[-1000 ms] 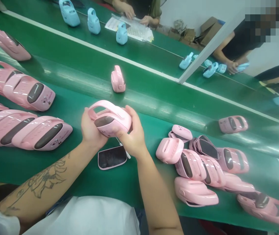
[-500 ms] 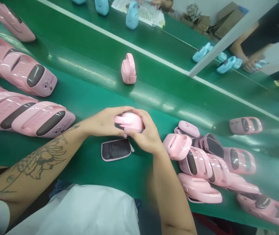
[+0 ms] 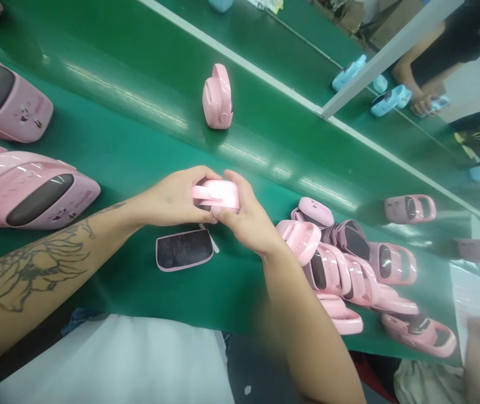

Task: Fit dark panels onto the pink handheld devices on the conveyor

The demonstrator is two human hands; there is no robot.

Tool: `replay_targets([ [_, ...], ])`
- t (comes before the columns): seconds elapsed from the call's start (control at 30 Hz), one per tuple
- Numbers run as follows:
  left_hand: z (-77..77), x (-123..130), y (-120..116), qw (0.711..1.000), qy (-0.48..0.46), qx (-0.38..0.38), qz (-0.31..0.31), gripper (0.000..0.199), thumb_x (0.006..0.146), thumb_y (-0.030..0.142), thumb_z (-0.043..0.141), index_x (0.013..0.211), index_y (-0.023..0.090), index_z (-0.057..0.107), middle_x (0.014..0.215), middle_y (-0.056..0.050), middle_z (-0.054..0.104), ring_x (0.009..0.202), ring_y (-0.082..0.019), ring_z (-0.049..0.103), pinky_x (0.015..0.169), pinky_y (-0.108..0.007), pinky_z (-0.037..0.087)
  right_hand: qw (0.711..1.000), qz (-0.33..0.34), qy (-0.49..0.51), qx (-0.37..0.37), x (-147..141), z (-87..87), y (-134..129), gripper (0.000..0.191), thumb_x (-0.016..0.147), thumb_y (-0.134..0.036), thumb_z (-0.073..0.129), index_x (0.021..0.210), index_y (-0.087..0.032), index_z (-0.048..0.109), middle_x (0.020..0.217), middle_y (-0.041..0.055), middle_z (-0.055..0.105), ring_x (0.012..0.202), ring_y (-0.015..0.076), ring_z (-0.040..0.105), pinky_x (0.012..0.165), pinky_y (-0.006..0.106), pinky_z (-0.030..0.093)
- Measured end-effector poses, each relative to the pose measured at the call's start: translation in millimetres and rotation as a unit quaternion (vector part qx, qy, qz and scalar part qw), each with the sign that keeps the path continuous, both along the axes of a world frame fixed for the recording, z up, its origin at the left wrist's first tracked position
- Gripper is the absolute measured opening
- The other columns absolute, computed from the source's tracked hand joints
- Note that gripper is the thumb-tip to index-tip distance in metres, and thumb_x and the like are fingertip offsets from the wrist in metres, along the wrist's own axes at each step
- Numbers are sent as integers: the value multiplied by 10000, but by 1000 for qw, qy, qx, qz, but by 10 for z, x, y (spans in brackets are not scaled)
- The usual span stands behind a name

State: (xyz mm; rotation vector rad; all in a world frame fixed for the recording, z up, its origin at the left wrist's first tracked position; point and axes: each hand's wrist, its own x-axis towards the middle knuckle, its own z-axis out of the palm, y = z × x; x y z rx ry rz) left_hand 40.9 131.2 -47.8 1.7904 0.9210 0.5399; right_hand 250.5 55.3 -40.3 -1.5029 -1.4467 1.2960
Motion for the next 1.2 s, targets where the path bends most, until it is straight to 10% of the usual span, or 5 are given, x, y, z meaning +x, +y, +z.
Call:
replay_targets([
  [0.5,-33,47,-153,998,-52,-5,39,508,618,393,934,1012,230,657,1024,-14,685,882,-236,631,743,-359,472,980,69,-175,-63,-54,527,269,657,656,-242,989,1262,-252,737,1193,66,783,1152,415,711,1079,678,546],
  [0.93,-123,-2,4,995,-22,89,-35,628,726,528,898,1237,214,712,1197,-83,752,1045,-301,708,907,-390,542,979,81,-168,81,147,170,11,780,917,-575,813,1589,-303,526,1684,117,531,1538,380,523,1284,615,425],
  [1.2,-78,-3,18,997,-2,69,-23,760,679,551,938,1327,222,713,1274,-89,764,1105,-331,718,918,-405,556,961,119,-191,159,183,96,12,709,965,-499,764,1572,-249,495,1686,170,502,1581,352,468,1330,592,365],
])
